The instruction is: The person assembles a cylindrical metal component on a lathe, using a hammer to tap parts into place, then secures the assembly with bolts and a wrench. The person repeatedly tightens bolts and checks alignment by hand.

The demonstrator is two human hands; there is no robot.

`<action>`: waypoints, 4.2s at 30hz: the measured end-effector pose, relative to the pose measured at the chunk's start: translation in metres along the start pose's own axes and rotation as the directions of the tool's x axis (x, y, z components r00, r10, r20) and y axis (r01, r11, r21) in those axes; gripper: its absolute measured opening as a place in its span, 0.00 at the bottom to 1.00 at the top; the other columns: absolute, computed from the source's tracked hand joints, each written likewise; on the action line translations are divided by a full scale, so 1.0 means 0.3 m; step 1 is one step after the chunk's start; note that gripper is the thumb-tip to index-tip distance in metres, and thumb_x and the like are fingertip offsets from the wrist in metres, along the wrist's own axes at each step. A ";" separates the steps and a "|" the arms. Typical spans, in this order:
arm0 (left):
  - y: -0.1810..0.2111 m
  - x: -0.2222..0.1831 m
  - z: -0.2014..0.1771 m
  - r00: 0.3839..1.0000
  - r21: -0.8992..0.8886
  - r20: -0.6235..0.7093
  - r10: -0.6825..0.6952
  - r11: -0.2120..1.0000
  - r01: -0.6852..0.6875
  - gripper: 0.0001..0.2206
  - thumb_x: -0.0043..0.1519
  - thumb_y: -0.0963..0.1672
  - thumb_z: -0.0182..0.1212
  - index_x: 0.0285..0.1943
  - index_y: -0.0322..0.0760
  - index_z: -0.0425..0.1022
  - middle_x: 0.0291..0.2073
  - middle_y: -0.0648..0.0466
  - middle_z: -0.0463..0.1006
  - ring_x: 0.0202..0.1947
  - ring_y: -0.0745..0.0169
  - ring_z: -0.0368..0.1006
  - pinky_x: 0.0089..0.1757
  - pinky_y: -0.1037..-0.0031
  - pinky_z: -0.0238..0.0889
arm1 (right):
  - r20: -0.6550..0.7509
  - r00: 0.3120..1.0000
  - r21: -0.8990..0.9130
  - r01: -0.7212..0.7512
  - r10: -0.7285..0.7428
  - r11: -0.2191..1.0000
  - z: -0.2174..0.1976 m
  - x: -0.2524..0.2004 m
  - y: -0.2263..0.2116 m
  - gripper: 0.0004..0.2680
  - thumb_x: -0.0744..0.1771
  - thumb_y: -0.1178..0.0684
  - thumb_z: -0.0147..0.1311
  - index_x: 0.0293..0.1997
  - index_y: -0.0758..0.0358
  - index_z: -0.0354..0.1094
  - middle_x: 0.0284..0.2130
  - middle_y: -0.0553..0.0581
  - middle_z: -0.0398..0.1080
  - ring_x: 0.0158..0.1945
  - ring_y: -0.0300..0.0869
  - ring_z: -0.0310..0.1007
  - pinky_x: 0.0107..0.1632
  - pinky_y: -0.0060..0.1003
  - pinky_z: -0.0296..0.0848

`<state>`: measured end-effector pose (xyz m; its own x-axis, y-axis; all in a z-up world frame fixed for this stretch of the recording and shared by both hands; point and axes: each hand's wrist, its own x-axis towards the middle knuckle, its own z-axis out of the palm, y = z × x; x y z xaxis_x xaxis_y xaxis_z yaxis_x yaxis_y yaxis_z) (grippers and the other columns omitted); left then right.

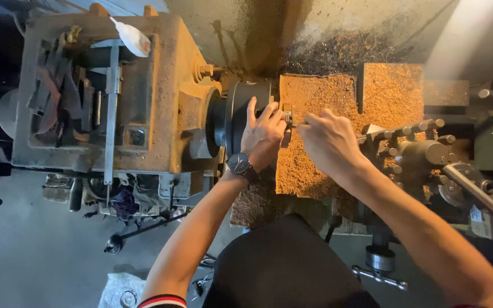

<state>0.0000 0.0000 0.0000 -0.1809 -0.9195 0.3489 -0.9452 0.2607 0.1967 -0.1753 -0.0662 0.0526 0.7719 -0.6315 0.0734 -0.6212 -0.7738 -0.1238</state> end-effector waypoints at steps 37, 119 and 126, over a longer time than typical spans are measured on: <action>0.008 0.020 0.018 0.981 -0.052 0.160 -0.109 0.992 0.118 0.09 0.54 0.43 0.64 0.43 0.37 0.79 0.48 0.58 0.76 0.60 0.59 0.65 0.68 0.36 0.36 | 0.428 0.902 0.103 0.019 -0.062 0.994 0.010 0.340 0.061 0.05 0.62 0.56 0.60 0.30 0.67 0.77 0.27 0.66 0.77 0.29 0.53 0.79 0.34 0.45 0.78; 0.057 0.047 -0.035 0.983 0.120 0.142 -0.119 0.987 0.102 0.10 0.49 0.42 0.64 0.37 0.30 0.80 0.66 0.38 0.64 0.71 0.43 0.54 0.65 0.34 0.39 | -0.246 0.830 0.965 0.258 0.500 0.045 0.231 0.069 -0.025 0.20 0.74 0.48 0.38 0.18 0.54 0.51 0.12 0.47 0.51 0.15 0.34 0.47 0.21 0.32 0.47; 0.089 0.071 0.009 0.978 0.144 0.116 -0.174 0.977 0.156 0.06 0.51 0.42 0.66 0.35 0.37 0.82 0.55 0.43 0.70 0.66 0.44 0.59 0.63 0.28 0.34 | -0.209 0.854 0.976 0.209 0.476 0.055 0.221 0.071 -0.009 0.21 0.74 0.48 0.39 0.17 0.55 0.52 0.12 0.47 0.52 0.16 0.33 0.47 0.22 0.32 0.46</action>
<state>-0.0300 -0.0134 0.0102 -0.0443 -0.9786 0.2009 -0.9910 0.0685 0.1152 -0.1482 -0.0742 -0.0110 0.3353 -0.9182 0.2109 0.2587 -0.1255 -0.9578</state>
